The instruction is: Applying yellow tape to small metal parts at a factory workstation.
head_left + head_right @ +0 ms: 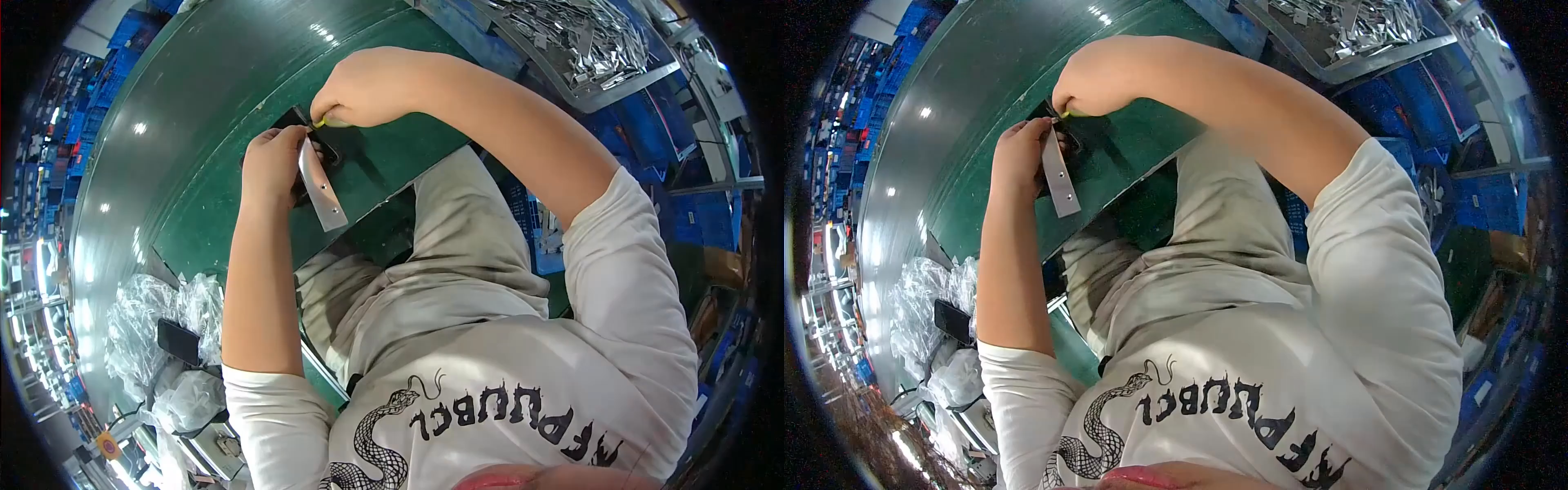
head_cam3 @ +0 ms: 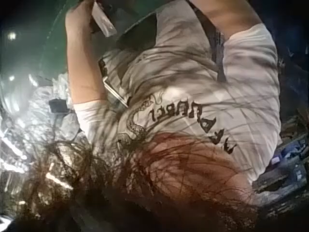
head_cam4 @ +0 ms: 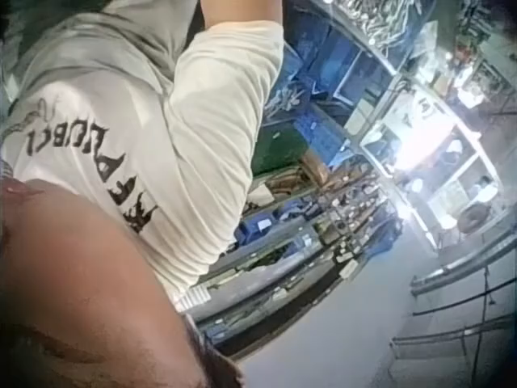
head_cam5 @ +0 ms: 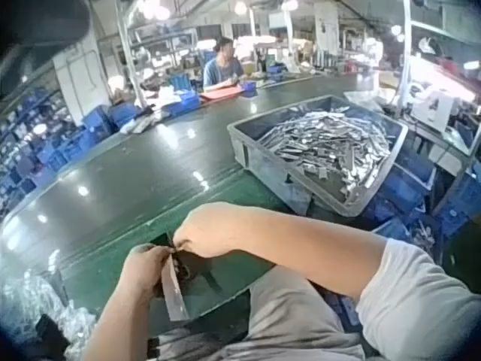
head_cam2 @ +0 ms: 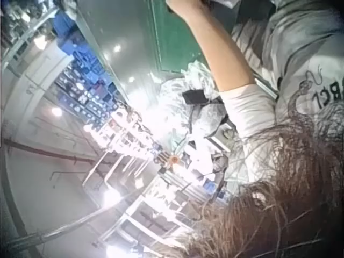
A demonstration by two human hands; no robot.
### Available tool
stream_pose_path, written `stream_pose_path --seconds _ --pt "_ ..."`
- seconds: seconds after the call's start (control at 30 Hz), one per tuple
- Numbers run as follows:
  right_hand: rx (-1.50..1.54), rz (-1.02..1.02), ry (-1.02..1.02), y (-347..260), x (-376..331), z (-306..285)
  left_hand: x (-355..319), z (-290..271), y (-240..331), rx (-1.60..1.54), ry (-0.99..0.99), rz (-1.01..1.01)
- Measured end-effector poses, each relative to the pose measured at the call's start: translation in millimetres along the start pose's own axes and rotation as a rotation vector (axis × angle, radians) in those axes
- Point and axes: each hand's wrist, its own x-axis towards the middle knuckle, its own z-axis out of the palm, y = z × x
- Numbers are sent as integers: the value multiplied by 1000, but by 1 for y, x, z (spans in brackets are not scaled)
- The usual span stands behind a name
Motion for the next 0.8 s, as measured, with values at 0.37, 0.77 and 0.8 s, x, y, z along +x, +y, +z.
stream_pose_path --seconds 0.37,0.77,0.8 --pt "-302 -74 256 22 -37 70 -53 -4 -5 -204 137 220" --pt "176 -55 383 -37 -122 89 -125 29 -64 -192 -272 458" --pt "564 1 304 -50 -132 95 -127 38 -69 -90 -290 575"
